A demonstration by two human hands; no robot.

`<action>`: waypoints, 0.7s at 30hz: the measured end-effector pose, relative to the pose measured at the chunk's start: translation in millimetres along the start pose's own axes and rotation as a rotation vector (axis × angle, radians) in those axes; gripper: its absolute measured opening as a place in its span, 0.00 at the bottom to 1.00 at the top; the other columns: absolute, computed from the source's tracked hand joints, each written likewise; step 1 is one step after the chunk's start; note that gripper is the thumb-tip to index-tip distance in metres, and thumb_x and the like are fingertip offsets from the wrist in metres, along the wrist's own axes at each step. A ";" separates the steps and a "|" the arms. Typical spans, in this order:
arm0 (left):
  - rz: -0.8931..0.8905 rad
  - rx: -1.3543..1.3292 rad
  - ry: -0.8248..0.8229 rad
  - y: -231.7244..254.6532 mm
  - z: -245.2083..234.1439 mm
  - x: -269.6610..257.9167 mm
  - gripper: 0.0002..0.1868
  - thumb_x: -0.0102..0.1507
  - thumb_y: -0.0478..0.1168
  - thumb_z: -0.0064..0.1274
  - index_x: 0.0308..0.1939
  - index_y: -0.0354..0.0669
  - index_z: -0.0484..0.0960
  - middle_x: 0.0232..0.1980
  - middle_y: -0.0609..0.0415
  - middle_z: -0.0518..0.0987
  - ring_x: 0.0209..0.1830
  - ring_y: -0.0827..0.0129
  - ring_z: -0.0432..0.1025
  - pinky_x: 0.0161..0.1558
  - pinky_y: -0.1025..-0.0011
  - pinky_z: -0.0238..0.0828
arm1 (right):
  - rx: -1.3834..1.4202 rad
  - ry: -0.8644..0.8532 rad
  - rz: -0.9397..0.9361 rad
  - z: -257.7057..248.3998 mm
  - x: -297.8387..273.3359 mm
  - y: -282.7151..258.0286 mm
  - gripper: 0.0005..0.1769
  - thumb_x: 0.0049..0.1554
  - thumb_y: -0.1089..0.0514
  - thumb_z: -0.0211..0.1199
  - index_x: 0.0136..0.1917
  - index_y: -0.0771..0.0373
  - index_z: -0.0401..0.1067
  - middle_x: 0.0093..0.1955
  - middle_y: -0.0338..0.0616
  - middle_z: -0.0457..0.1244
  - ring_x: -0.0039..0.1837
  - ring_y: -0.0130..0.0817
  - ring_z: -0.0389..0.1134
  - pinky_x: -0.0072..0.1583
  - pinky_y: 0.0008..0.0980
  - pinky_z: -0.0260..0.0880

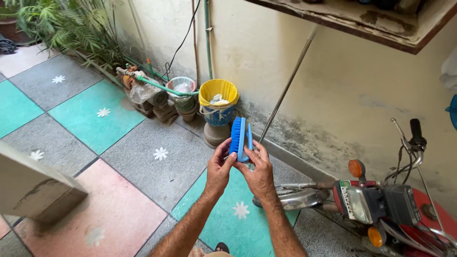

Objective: The person washes a soap dish, a plastic cup, and a brush in a sink, then retrieves water from a bathroom area.

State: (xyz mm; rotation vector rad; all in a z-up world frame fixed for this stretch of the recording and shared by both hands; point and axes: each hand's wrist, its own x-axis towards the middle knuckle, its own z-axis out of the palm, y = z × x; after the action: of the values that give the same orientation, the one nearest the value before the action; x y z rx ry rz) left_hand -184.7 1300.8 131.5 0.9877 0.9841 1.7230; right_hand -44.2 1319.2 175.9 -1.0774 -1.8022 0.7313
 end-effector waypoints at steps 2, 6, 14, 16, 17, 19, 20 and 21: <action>0.031 -0.026 -0.030 7.9 12.4 27.4 0.29 0.67 0.36 0.54 0.72 0.34 0.69 0.64 0.50 0.77 0.60 0.71 0.71 0.62 0.69 0.70 | -0.069 0.032 -0.098 -7.5 24.5 1.3 0.32 0.49 0.55 0.76 0.65 0.63 0.74 0.75 0.57 0.58 0.67 0.46 0.70 0.60 0.39 0.76; 0.081 -0.100 -0.131 18.0 30.2 83.7 0.30 0.67 0.34 0.53 0.73 0.34 0.66 0.66 0.50 0.76 0.63 0.72 0.71 0.64 0.71 0.70 | -0.192 0.132 -0.169 -16.1 74.5 1.9 0.28 0.50 0.57 0.76 0.63 0.64 0.76 0.76 0.61 0.58 0.70 0.52 0.68 0.64 0.44 0.72; 0.209 -0.081 -0.243 34.5 56.4 212.9 0.29 0.70 0.33 0.53 0.75 0.33 0.67 0.68 0.46 0.74 0.64 0.70 0.71 0.64 0.72 0.71 | -0.288 0.333 -0.201 -25.7 195.8 3.5 0.24 0.49 0.54 0.78 0.55 0.64 0.77 0.73 0.60 0.62 0.69 0.51 0.69 0.65 0.44 0.72; 0.237 -0.081 -0.273 45.1 62.1 246.8 0.28 0.70 0.32 0.53 0.74 0.33 0.68 0.70 0.46 0.72 0.66 0.69 0.70 0.65 0.71 0.72 | -0.318 0.370 -0.205 -26.4 227.2 -0.1 0.22 0.49 0.54 0.79 0.54 0.64 0.77 0.73 0.60 0.62 0.69 0.51 0.69 0.65 0.44 0.72; 0.265 -0.075 -0.297 49.9 65.7 264.6 0.28 0.70 0.33 0.53 0.74 0.33 0.68 0.72 0.45 0.70 0.68 0.68 0.70 0.66 0.70 0.72 | -0.326 0.401 -0.230 -27.9 243.7 -1.7 0.21 0.49 0.53 0.78 0.52 0.64 0.76 0.73 0.60 0.62 0.70 0.51 0.69 0.66 0.44 0.71; 0.287 -0.078 -0.335 59.1 73.4 301.2 0.27 0.70 0.33 0.52 0.74 0.34 0.68 0.75 0.45 0.68 0.70 0.66 0.69 0.67 0.69 0.72 | -0.347 0.443 -0.248 -31.5 277.7 -4.1 0.21 0.50 0.53 0.78 0.51 0.64 0.75 0.74 0.60 0.62 0.71 0.52 0.68 0.67 0.44 0.71; 0.309 -0.080 -0.365 63.2 77.3 319.4 0.27 0.71 0.34 0.52 0.74 0.34 0.68 0.76 0.44 0.67 0.71 0.65 0.69 0.67 0.68 0.73 | -0.378 0.469 -0.263 -33.5 294.6 -4.6 0.20 0.51 0.53 0.79 0.50 0.64 0.75 0.74 0.60 0.62 0.72 0.52 0.67 0.68 0.45 0.69; 0.330 -0.081 -0.393 66.8 80.0 337.0 0.27 0.71 0.34 0.51 0.74 0.35 0.68 0.77 0.43 0.66 0.72 0.63 0.68 0.68 0.67 0.74 | -0.408 0.492 -0.279 -34.5 310.8 -4.8 0.20 0.51 0.53 0.80 0.50 0.64 0.75 0.74 0.60 0.61 0.73 0.53 0.67 0.70 0.46 0.68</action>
State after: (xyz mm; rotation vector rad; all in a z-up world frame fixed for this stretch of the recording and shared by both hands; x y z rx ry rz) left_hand -227.8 1613.5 289.0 1.4284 0.5145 1.7212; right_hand -86.4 1595.9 315.3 -1.1117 -1.6471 -0.0790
